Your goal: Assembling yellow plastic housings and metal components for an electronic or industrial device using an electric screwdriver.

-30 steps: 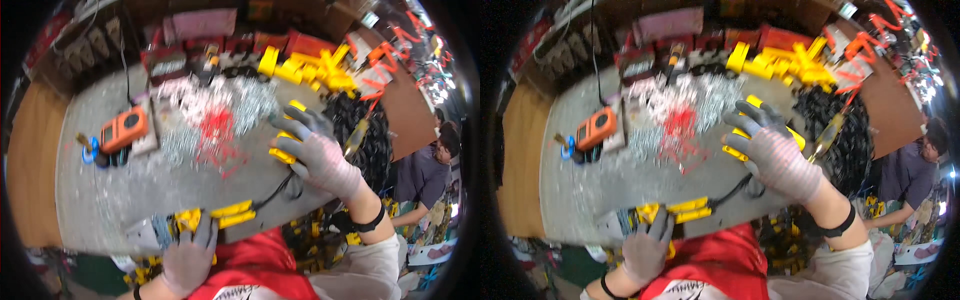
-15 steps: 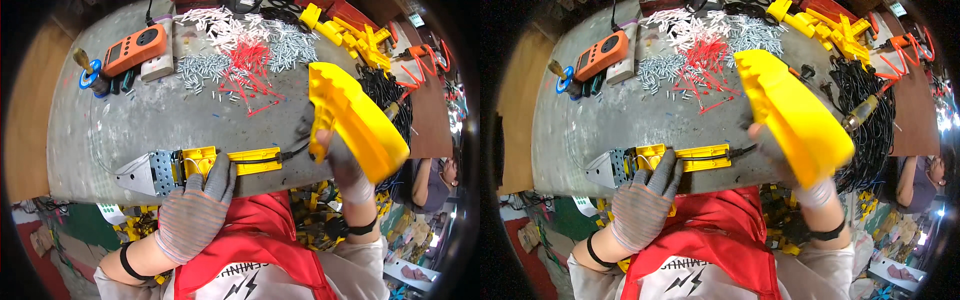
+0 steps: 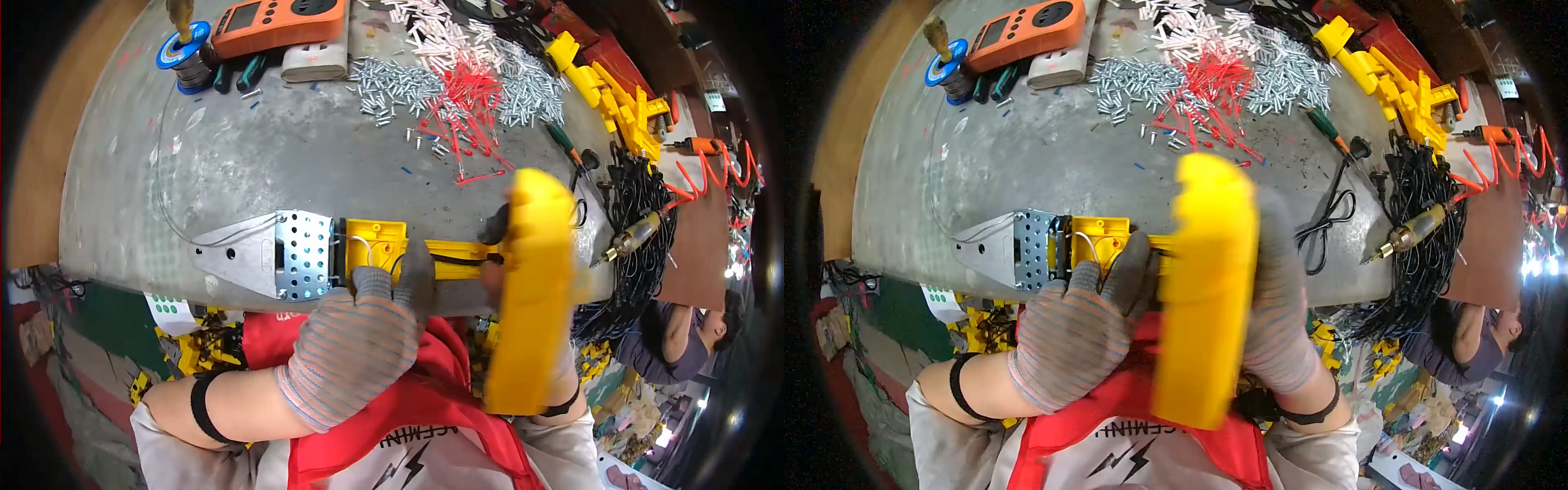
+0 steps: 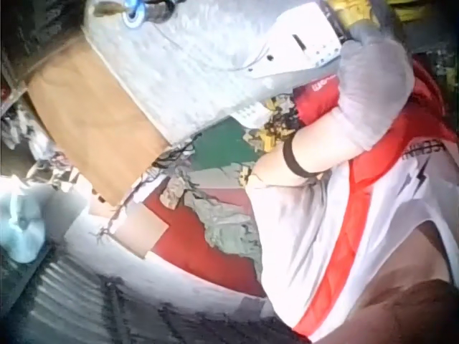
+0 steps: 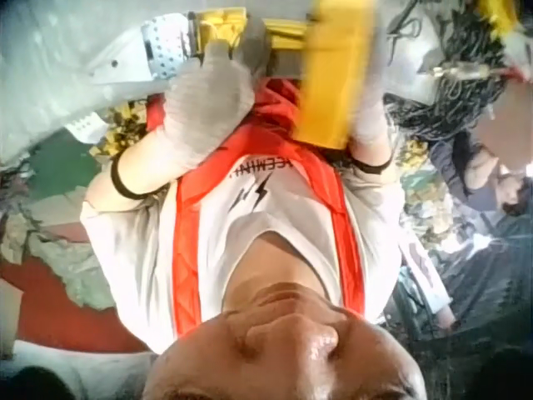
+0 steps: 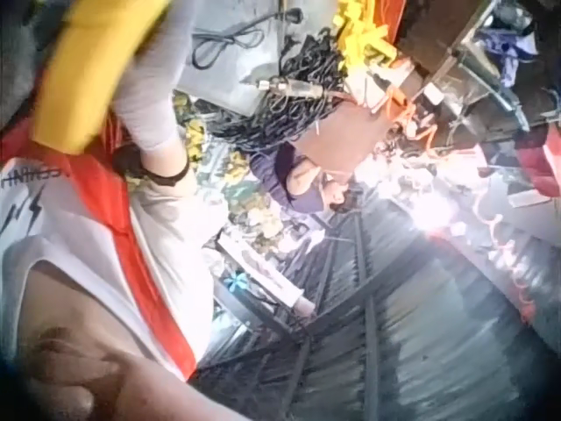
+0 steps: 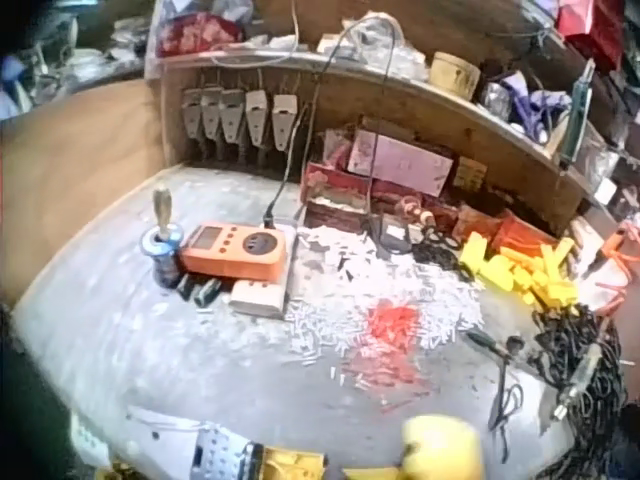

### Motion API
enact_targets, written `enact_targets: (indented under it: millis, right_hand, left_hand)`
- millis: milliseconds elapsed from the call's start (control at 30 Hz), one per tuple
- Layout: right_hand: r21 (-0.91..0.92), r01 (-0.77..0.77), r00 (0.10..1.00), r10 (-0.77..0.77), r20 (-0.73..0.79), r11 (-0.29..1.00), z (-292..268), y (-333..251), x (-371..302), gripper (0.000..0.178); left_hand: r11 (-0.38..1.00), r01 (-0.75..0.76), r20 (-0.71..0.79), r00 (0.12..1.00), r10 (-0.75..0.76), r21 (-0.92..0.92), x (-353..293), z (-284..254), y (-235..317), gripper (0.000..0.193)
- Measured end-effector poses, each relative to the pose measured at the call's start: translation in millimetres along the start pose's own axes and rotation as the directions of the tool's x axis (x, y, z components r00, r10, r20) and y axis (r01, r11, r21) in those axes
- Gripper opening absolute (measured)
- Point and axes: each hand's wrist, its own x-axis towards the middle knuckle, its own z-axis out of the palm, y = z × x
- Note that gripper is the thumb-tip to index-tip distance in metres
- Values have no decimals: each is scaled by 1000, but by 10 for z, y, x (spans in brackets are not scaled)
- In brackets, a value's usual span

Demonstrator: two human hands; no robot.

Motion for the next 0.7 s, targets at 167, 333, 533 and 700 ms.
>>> enact_targets:
  millis: [167, 333, 533, 700]
  right_hand:
    - [-255, 60, 991, -26, 135, 965, 106, -40, 157, 50]
    - [-315, 195, 938, -82, 337, 929, 133, -51, 192, 49]
    - [-353, 238, 901, -70, 429, 905, 60, -19, 110, 42]
    - [-348, 143, 903, 22, 429, 927, 69, -147, 253, 37]
  left_hand:
    - [974, 1, -195, 980, -46, -225, -224, -340, -338, 22]
    - [968, -83, -373, 928, -12, -237, -640, -290, -589, 30]
    - [957, -204, -435, 895, 98, -204, -190, -96, -342, 45]
    - [984, -119, -212, 973, 90, -129, -40, -114, -285, 37]
